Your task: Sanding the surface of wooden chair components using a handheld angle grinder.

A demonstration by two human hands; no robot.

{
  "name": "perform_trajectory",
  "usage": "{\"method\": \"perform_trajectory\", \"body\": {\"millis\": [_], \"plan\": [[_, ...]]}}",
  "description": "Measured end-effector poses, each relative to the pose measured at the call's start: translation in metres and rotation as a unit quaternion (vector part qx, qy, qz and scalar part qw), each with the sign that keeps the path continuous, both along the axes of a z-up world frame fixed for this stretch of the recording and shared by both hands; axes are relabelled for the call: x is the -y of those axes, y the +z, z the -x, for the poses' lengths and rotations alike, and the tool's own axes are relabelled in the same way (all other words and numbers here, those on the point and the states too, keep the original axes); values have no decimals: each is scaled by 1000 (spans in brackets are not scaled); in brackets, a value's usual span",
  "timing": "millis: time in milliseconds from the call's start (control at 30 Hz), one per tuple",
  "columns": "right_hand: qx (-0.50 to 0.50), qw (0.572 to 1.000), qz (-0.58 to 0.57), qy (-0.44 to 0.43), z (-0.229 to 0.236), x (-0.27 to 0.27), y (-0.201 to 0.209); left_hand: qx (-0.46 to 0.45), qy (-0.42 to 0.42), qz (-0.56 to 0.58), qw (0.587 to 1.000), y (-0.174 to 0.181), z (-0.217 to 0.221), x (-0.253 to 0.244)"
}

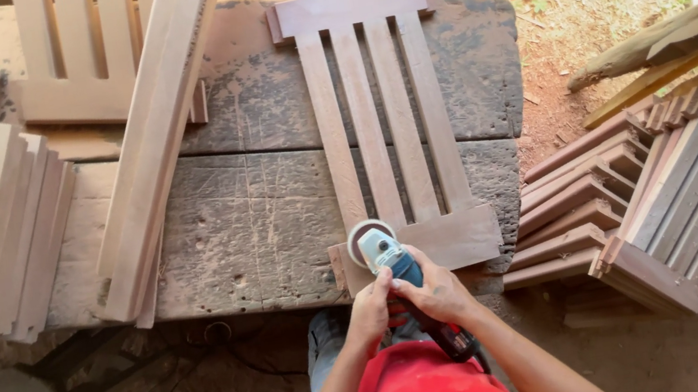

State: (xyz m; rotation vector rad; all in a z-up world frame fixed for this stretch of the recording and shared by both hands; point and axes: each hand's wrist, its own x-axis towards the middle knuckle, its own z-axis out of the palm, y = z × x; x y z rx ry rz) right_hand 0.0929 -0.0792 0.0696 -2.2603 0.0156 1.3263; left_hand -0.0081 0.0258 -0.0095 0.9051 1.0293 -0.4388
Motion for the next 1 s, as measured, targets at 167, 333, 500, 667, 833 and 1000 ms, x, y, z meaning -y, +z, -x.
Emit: {"method": "perform_trajectory", "body": {"millis": [167,333,500,667,833,1000], "plan": [[2,999,3,-47,-11,27,6,36,-57,10,998,-12,-19,27],[3,997,19,-70,-19,53,7,44,-90,24,995,-16,-29,50],[18,994,6,-110,-21,82,0,49,-133,24,990,0,-45,67],[51,982,8,-182,-16,112,-7,71,-194,15,978,-14,-58,97],[49,976,-10,-210,-7,114,-6,77,-235,-9,969,-13,-52,101],[37,985,-8,-167,-6,94,-15,61,-175,-6,983,-8,-43,75]]}}
